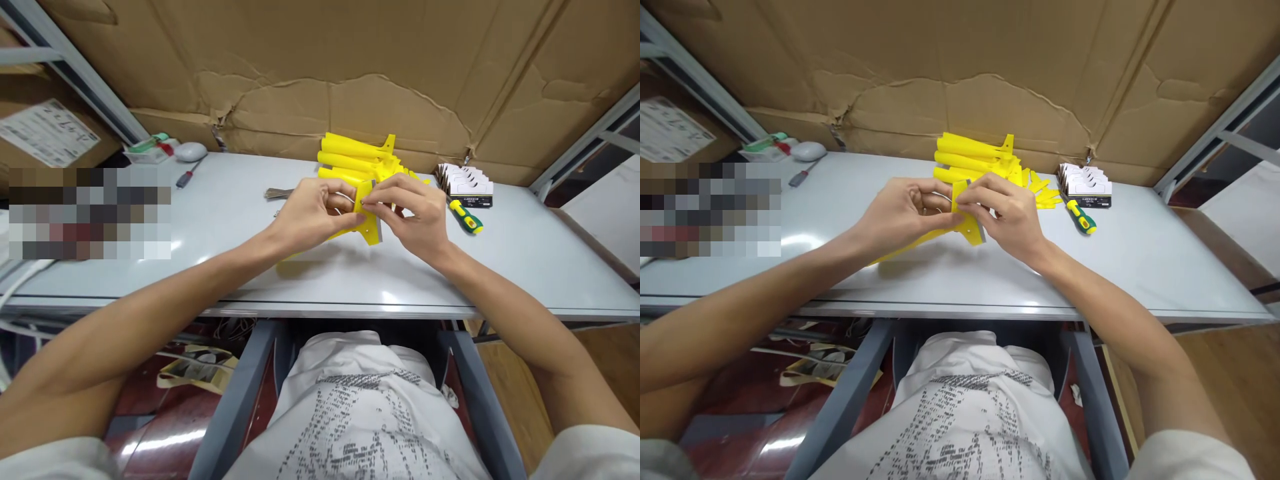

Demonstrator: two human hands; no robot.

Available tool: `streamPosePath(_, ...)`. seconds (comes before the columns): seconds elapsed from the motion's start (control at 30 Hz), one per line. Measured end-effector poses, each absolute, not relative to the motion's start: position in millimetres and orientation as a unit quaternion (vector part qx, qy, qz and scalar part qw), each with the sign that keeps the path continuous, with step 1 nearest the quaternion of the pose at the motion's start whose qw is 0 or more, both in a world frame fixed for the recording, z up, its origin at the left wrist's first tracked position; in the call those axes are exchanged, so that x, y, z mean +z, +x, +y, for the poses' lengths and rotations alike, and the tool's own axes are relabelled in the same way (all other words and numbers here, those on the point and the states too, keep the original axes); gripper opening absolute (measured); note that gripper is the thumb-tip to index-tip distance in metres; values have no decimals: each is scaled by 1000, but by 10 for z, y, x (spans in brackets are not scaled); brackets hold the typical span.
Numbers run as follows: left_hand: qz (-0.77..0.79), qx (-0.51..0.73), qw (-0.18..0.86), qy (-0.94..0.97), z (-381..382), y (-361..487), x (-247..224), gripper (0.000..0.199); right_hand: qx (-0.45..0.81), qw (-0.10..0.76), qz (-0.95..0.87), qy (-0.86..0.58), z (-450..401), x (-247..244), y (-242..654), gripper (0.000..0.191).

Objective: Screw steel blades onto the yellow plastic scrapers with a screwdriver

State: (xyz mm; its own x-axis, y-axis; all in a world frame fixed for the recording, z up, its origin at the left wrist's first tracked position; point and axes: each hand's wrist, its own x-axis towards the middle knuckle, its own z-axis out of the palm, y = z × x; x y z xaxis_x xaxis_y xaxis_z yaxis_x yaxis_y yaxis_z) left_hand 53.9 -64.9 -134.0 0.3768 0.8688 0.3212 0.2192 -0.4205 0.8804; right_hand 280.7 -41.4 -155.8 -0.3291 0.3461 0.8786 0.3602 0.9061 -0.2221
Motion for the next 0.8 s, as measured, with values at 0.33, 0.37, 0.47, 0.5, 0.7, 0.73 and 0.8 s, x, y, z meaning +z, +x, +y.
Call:
streamPosePath(0.33,366,439,389,723,-685,560,-1349,49,105,561,-774,-272,-564,-1515,2750,16)
streamPosePath(0.37,368,444,379,723,-693,562,-1346,50,131,564,-765,-280,-580,-1506,2743,22)
streamPosePath(0.47,375,461,341,728,-721,568,-1334,50,206,571,-743,-284,-598,-1492,2730,36)
streamPosePath(0.5,377,464,327,732,-729,568,-1331,50,229,572,-736,-280,-595,-1494,2726,38)
streamPosePath(0.7,377,468,261,755,-744,565,-1347,41,292,578,-717,-258,-553,-1523,2711,44)
streamPosePath(0.73,376,468,255,758,-746,566,-1350,40,288,578,-718,-257,-551,-1523,2711,45)
streamPosePath(0.8,376,467,243,762,-751,570,-1352,41,277,575,-725,-260,-556,-1518,2712,46)
